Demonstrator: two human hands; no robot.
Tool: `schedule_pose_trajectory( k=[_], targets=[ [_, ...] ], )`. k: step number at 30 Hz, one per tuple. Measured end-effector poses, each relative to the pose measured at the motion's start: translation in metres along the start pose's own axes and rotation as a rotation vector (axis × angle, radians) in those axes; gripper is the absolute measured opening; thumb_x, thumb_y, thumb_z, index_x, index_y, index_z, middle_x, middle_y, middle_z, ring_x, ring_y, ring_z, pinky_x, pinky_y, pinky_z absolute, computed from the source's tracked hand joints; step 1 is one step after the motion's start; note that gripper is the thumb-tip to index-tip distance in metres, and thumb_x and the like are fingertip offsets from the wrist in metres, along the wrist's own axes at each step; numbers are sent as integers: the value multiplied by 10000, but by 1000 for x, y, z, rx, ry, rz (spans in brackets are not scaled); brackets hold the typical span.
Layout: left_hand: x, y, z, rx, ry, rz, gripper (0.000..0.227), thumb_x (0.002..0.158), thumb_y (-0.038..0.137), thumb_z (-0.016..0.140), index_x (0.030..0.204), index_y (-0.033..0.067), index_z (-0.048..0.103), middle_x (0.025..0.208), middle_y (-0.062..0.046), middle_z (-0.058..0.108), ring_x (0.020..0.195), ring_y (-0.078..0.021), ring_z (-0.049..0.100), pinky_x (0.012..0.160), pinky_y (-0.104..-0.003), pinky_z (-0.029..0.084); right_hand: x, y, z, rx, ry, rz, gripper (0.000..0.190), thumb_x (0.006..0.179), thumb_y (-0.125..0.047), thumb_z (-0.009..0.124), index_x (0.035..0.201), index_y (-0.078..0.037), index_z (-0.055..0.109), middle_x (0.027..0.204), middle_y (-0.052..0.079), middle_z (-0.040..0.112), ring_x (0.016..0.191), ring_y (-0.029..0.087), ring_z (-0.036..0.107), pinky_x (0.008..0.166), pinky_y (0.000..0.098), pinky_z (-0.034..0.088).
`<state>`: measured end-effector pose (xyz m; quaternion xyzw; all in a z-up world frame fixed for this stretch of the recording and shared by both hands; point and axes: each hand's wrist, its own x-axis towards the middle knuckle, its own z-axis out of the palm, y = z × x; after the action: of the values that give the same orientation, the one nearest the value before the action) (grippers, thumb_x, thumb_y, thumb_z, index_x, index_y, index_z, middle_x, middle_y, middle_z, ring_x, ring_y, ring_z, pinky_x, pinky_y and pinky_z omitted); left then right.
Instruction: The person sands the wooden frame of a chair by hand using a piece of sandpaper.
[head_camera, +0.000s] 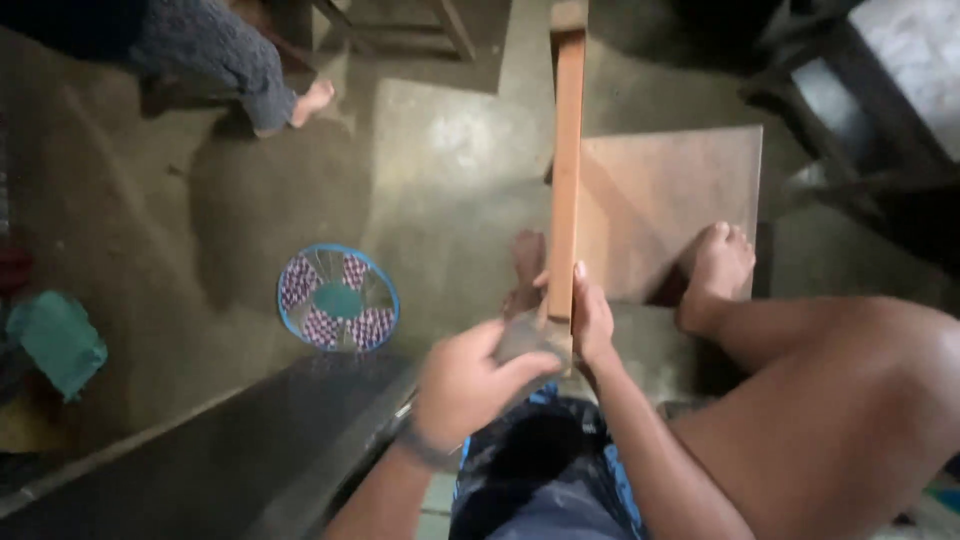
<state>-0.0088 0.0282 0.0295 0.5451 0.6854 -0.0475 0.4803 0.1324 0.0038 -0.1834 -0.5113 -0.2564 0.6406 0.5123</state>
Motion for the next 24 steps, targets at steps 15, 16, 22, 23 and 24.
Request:
schedule_pose_trajectory(
  k=[15,16,22,23,24],
  targets=[
    [23,-10,23,128,151,320,792,756,647,687,1469,334,540,997,-165,766,948,-418,692,745,-481,530,-6,-17,6,-71,26,-29,590,1105,-447,278,951,-97,728,864,39,679,788,114,607,776,254,478],
    [23,-25,22,121,169,327,792,756,647,687,1469,334,540,997,-165,766,948,-418,692,745,-481,530,-3,-22,10,-78,14,-43,590,1105,-447,278,951,-97,728,864,39,679,788,114,607,776,254,478],
    [13,-12,14,206,65,103,780,701,730,671,1381,352,613,979,-173,751,948,-459,656,746,-503,519,-16,-21,10,67,99,145,607,1040,-512,361,970,-31,725,631,89,661,580,163,596,622,252,467],
    [17,-3,21,244,96,193,679,726,736,640,1260,317,663,939,-164,740,863,-454,676,681,-541,514,-15,-26,9,-124,100,100,502,1008,-466,369,995,-109,723,686,26,609,636,125,542,670,242,434],
    [20,7,29,283,127,283,610,751,742,610,1139,282,713,900,-155,730,779,-450,696,616,-579,509,-15,-31,8,-315,102,52,415,977,-420,378,1020,-188,719,740,-36,557,692,87,486,718,232,401]
  ],
)
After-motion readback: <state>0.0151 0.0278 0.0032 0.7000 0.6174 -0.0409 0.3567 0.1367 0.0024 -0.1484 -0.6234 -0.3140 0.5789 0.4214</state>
